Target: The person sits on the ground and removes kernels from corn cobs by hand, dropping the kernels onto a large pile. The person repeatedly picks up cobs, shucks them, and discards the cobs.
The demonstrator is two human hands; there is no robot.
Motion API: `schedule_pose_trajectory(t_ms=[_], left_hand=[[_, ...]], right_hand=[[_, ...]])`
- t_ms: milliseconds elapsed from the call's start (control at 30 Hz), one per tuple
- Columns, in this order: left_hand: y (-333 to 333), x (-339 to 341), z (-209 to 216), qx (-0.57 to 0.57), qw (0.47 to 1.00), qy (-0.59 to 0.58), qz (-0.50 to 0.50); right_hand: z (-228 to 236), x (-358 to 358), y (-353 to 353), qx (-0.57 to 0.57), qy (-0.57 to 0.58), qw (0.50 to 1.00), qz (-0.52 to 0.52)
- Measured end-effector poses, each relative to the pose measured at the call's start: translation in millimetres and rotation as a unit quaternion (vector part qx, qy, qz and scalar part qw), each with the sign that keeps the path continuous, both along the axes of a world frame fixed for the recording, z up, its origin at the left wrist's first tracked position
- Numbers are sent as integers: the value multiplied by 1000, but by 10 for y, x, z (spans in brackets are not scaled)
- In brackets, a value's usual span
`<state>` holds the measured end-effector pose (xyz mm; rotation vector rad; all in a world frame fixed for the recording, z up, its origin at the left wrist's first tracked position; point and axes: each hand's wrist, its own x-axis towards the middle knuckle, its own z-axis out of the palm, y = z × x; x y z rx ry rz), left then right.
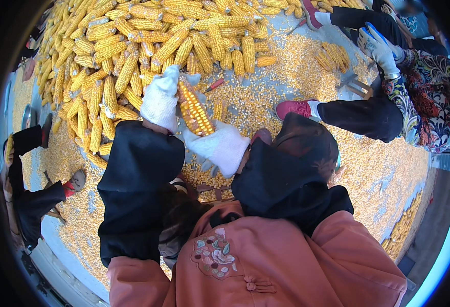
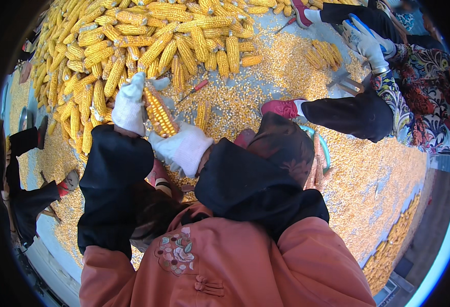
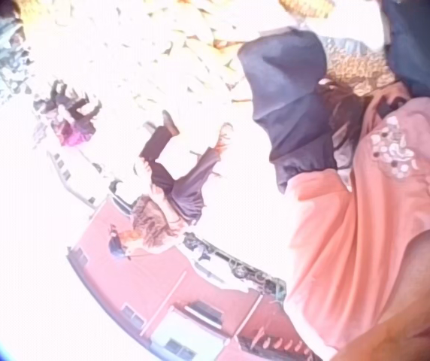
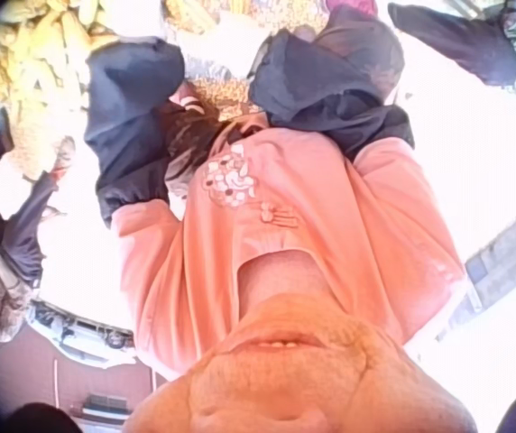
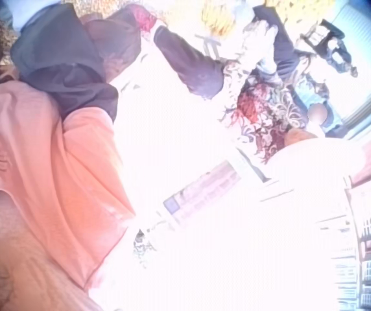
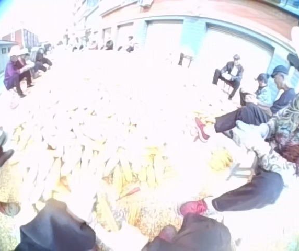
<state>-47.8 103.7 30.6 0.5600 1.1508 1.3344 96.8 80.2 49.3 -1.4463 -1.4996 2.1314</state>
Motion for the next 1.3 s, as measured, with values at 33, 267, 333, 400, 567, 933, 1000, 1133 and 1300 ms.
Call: schedule_pose_trajectory(t_ms=[33,267,333,400,567,933,1000,1133,1300], left_hand=[[18,3,-17,2,1000,-6,15],[8,-12,118,1,998,-53,-25],[2,-35,99,17,998,-55,-35],[2,-36,63,37,998,-42,-39],[-14,-34,-15,63,996,-42,-36],[138,-130,-345,55,969,239,-12],[127,-197,-390,79,879,469,-39],[107,-158,-281,67,998,-2,-1],[11,-32,38,0,997,-46,-56]], right_hand=[[-4,6,2,-11,25,1000,-8],[153,33,18,29,79,996,-29],[65,16,-18,31,137,988,-57],[67,2,-25,-17,163,984,-74],[164,10,21,4,34,999,-19],[-37,-39,4,49,-58,997,29],[-19,-25,-12,-10,-40,999,12],[28,0,5,14,42,999,-6],[-73,65,19,234,102,966,48]])
